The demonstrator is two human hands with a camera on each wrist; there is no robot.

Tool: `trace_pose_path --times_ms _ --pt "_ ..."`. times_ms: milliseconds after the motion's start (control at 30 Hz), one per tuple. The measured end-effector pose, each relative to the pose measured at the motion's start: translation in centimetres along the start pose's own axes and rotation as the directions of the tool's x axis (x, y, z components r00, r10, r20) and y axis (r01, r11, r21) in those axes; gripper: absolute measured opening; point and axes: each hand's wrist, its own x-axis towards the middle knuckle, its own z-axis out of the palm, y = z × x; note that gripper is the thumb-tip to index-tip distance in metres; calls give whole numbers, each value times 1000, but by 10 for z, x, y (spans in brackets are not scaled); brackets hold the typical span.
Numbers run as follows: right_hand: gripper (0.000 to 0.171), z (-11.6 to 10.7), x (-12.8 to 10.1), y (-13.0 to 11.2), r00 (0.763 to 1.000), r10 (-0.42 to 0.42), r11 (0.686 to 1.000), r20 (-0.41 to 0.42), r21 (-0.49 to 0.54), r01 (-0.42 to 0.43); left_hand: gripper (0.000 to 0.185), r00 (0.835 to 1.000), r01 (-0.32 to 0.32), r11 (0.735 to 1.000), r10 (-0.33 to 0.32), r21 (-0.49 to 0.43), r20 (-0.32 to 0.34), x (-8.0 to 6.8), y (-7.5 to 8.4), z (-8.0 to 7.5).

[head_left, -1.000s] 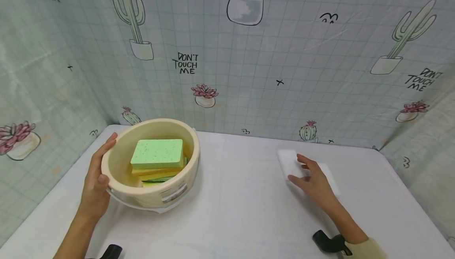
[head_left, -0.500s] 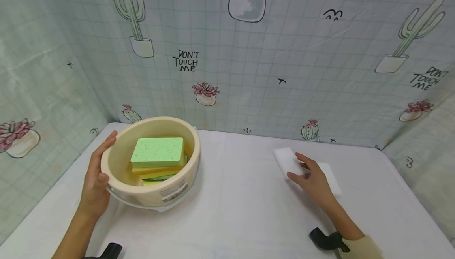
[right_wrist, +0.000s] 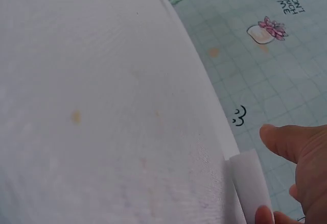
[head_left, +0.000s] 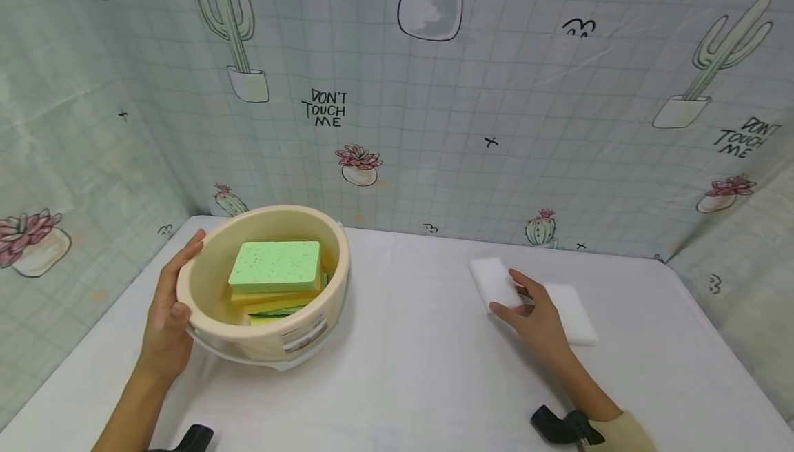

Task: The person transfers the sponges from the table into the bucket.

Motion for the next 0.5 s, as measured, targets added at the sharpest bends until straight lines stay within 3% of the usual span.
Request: trace_pose_path --times_ms 233,500 --pt "85 8 4 -1 999 -32 998 -34 -60 30 72 1000 4 1000 -4 -18 5 -1 -1 -1" --pt "85 11 3 -6 999 3 995 -48 -102 -8 73 1000 6 1000 -6 -11 8 -1 1 0"
